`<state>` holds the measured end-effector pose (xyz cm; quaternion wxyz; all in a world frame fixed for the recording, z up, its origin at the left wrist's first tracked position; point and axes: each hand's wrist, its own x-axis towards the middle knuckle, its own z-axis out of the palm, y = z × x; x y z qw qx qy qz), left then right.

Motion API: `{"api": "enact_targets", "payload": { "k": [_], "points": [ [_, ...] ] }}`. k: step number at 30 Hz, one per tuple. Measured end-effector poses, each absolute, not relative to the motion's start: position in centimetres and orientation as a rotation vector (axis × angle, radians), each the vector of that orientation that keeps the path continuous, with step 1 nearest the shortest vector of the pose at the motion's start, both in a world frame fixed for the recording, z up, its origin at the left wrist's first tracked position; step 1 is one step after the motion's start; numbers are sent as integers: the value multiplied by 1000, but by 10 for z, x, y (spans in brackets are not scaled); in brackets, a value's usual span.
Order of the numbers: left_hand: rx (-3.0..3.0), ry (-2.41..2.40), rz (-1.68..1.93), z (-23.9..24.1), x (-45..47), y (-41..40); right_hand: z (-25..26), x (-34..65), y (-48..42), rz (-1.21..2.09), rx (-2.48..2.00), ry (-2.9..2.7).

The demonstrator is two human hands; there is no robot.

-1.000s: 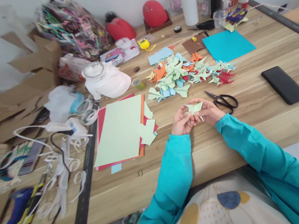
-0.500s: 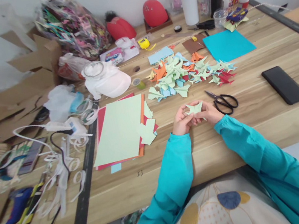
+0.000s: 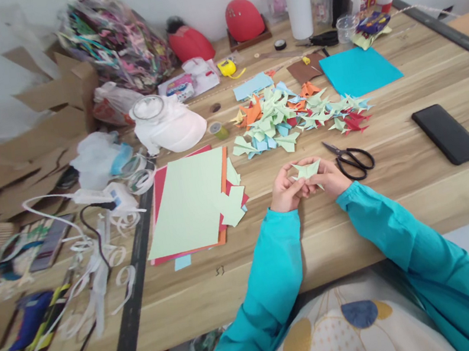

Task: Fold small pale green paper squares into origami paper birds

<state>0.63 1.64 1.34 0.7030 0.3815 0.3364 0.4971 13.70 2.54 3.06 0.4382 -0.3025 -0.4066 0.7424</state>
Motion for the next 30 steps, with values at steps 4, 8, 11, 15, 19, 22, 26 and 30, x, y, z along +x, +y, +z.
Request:
{"api": "enact_targets", "payload": {
  "k": [4, 8, 11, 15, 19, 22, 26, 30],
  "points": [
    [789, 722, 1106, 15, 6, 16, 35, 140, 26, 1904, -709, -1013],
    [776, 728, 1117, 15, 6, 16, 32, 142, 27, 1912, -690, -1011],
    [763, 739, 1147, 15, 7, 16, 31, 141, 28, 1914, -693, -962],
    [741, 758, 1158, 19, 7, 16, 32, 139, 28, 1891, -721, -928],
    [735, 758, 1148, 20, 6, 16, 30, 139, 28, 1864, -739, -942],
    [717, 773, 1184, 17, 6, 18, 29, 138, 28, 1818, -734, -942],
    [716, 804, 1239, 12, 6, 20, 30, 138, 29, 1780, -757, -925],
    [747, 838, 1231, 12, 3, 21, 30, 139, 30, 1763, -814, -904]
  ]
}}
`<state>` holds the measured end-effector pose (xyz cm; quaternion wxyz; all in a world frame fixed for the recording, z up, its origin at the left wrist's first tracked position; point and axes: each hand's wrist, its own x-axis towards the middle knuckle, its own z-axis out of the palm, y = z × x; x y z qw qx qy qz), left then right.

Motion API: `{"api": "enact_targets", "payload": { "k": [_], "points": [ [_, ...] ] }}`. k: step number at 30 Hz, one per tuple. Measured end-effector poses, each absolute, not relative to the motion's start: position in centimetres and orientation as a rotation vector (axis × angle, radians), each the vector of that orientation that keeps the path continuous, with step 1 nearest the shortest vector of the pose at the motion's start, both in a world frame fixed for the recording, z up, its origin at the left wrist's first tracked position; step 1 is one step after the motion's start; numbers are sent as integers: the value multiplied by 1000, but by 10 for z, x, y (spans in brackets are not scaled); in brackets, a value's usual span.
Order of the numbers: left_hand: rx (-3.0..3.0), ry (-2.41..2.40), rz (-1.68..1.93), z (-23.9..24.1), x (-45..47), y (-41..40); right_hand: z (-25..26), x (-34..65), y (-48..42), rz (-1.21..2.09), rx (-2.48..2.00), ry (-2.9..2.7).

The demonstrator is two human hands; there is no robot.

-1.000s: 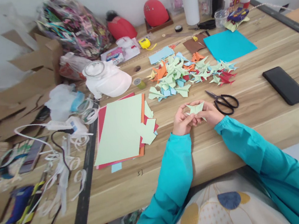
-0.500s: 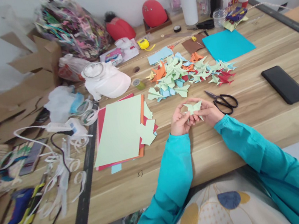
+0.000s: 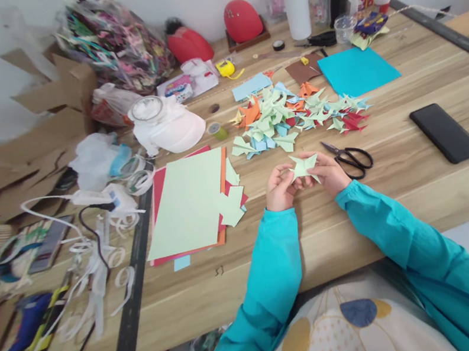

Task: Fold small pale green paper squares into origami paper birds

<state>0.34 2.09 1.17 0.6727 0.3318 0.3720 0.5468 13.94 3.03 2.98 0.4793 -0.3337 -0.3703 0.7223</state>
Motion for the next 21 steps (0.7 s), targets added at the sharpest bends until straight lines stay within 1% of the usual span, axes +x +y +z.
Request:
{"api": "enact_targets", "payload": {
  "k": [13, 21],
  "points": [
    [802, 795, 1196, 19, -1, 19, 25, 141, 33, 1709, -873, -939],
    [832, 809, 1178, 14, -3, 22, 19, 143, 33, 1649, -805, -1062]
  ]
}}
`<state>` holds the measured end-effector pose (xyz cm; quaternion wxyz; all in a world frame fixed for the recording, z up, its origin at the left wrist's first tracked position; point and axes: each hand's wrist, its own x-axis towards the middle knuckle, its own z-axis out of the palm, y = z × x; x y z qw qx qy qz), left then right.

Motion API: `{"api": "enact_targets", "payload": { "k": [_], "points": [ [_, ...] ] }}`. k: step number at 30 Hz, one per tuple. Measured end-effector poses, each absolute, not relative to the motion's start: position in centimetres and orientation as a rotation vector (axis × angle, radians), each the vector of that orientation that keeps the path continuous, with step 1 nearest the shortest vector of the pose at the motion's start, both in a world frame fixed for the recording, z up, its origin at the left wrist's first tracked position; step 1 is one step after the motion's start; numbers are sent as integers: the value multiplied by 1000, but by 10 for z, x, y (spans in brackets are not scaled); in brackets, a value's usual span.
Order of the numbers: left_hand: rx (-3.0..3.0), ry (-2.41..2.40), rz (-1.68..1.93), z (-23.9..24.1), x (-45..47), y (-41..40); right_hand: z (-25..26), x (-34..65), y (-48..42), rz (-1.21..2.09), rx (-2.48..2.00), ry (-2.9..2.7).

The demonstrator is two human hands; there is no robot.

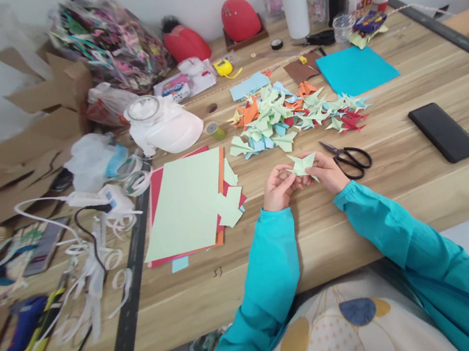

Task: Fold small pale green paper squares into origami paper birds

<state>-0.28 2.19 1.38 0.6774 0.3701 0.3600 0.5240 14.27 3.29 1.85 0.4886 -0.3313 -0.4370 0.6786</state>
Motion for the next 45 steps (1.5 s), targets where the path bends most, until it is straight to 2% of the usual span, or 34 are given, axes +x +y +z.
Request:
{"api": "enact_targets", "payload": {
  "k": [24, 32, 45],
  "points": [
    [1125, 990, 1148, 12, -4, 21, 22, 141, 34, 1422, -1087, -1110],
    [1255, 1046, 1279, 5, -5, 21, 15, 145, 37, 1421, -1067, -1068],
    [1280, 1100, 1281, 3, 0, 20, 20, 143, 36, 1461, -1046, -1081]
  ]
}}
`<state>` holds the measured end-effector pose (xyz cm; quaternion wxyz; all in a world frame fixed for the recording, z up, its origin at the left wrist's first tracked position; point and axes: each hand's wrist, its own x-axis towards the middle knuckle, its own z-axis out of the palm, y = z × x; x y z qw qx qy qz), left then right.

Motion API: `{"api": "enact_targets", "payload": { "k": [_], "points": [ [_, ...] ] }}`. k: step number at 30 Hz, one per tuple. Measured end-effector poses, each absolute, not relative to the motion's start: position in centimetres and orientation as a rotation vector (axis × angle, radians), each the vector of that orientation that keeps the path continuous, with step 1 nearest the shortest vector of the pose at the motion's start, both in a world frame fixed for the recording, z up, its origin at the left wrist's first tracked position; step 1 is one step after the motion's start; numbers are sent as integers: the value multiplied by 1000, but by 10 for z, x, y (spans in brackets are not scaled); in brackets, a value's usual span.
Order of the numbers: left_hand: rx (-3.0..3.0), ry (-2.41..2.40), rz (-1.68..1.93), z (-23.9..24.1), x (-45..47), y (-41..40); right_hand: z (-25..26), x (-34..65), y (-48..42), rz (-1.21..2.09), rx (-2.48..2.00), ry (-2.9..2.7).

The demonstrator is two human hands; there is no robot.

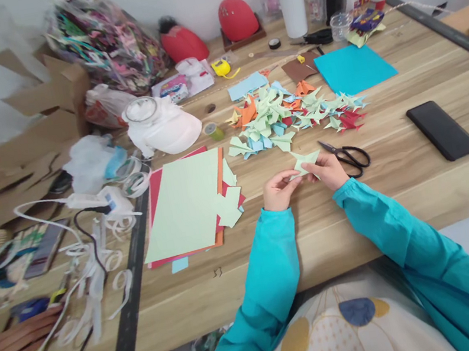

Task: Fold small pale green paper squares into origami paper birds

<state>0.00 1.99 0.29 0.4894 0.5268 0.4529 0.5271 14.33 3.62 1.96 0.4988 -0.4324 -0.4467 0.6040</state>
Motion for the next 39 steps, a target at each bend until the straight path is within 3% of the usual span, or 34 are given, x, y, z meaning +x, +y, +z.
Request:
{"api": "enact_targets", "payload": {
  "k": [24, 39],
  "points": [
    [1087, 1121, 1282, 8, 3, 20, 31, 141, 31, 1512, -1022, -1107],
    [1112, 1003, 1187, 11, -1, 19, 25, 149, 34, 1843, -960, -1115]
  ]
}}
